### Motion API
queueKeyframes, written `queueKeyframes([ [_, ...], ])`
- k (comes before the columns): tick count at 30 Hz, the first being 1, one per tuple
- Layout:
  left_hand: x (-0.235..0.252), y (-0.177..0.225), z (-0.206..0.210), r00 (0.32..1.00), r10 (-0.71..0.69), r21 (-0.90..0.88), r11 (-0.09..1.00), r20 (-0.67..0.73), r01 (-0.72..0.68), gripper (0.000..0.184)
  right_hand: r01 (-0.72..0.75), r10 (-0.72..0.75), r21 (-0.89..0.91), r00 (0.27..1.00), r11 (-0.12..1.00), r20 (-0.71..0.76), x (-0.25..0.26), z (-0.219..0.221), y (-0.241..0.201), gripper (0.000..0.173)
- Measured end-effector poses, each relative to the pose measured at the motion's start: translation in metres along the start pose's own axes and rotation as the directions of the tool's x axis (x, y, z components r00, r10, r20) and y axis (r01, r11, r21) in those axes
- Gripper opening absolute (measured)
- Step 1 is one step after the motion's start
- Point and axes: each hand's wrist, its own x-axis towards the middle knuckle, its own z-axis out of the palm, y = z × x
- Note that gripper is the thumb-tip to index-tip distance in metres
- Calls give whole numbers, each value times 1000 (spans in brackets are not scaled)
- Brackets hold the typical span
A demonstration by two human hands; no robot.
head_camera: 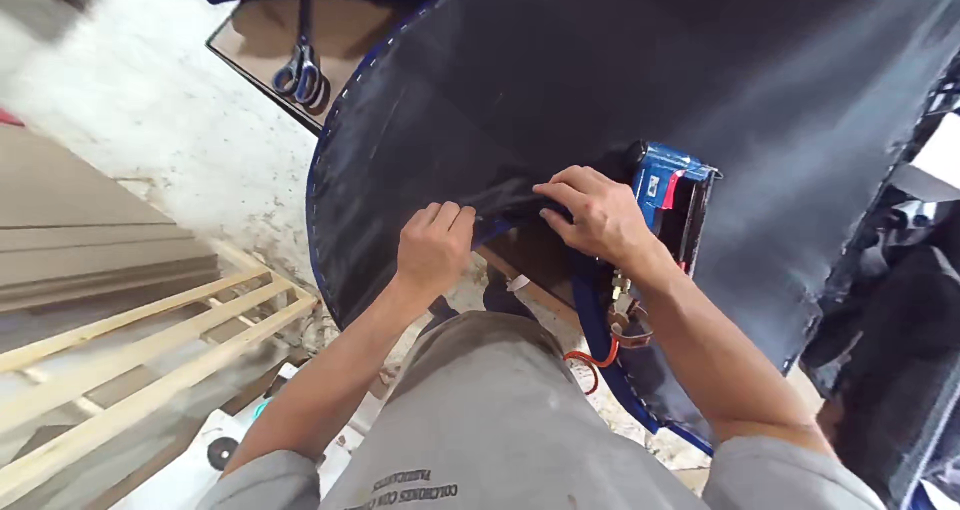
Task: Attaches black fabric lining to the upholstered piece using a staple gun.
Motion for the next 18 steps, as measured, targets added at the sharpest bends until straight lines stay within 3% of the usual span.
queueKeyframes([
  [3,4,-2,-8,992,92,31,995,-87,-90,17,42,-45,-80,998,996,-42,4,10,-9,32],
  [7,-11,-8,3,971,236,4,972,24,-236,16,107,-129,-168,983,980,-127,5,26,-16,23],
  [14,13,6,-1,990,77,-113,992,119,-64,29,131,-176,-200,957,971,-229,3,42,-14,20],
  [16,24,18,8,985,116,-118,988,130,-100,34,131,-185,-206,944,970,-273,2,43,-15,19],
  [18,29,21,22,975,188,-123,977,121,-173,26,137,-198,-210,933,968,-301,-1,45,-16,18],
])
